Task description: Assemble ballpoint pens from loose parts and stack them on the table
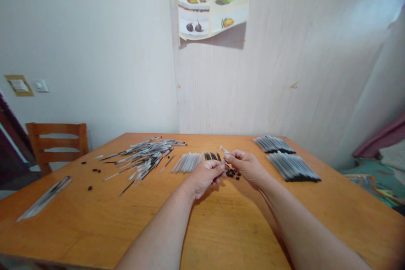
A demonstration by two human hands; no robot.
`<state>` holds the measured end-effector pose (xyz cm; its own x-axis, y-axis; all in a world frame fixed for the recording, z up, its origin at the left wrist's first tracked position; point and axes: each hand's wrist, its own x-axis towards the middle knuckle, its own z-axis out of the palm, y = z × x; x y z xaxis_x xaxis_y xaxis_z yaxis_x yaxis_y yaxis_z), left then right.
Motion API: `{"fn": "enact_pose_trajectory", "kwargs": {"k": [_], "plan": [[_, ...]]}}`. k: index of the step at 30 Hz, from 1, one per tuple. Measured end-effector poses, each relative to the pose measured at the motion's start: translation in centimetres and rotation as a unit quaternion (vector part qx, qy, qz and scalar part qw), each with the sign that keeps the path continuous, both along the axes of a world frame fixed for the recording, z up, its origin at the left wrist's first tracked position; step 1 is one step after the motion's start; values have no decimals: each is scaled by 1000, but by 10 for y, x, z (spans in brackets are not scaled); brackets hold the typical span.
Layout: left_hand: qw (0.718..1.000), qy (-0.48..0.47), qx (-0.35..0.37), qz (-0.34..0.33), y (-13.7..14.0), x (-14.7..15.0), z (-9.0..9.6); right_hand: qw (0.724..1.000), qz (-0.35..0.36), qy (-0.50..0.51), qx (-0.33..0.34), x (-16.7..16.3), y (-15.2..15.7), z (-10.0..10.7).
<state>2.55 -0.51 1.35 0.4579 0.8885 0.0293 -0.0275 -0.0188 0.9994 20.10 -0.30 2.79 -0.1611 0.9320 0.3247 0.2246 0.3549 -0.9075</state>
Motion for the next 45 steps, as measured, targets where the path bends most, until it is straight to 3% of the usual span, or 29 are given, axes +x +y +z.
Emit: {"fn": "enact_pose_trajectory", "kwargs": {"k": [5, 12, 18, 21, 25, 30, 36, 45], "plan": [[1000, 1, 7, 7, 0, 0, 1, 998, -49, -19, 22, -2, 1, -2], [1000, -14, -16, -7, 0, -2, 0, 999, 24, 28, -4, -1, -4, 5], [1000, -2, -1, 9, 0, 1, -1, 997, -58, -25, 39, -3, 2, -2], [1000, -8, -7, 0, 1, 0, -1, 999, -37, -18, 35, -5, -2, 1], [998, -38, -36, -22, 2, -1, -3, 1000, 9, 23, 7, -4, -5, 6], [993, -46, -93, -50, 3, -3, -3, 997, -49, 58, -1, 6, 1, 5], [998, -34, -46, -41, -1, -4, 0, 993, -57, 99, -22, 9, 7, 2], [999, 5, 5, 40, -4, 3, 1, 991, -90, 102, -20, 4, 11, -5]]}}
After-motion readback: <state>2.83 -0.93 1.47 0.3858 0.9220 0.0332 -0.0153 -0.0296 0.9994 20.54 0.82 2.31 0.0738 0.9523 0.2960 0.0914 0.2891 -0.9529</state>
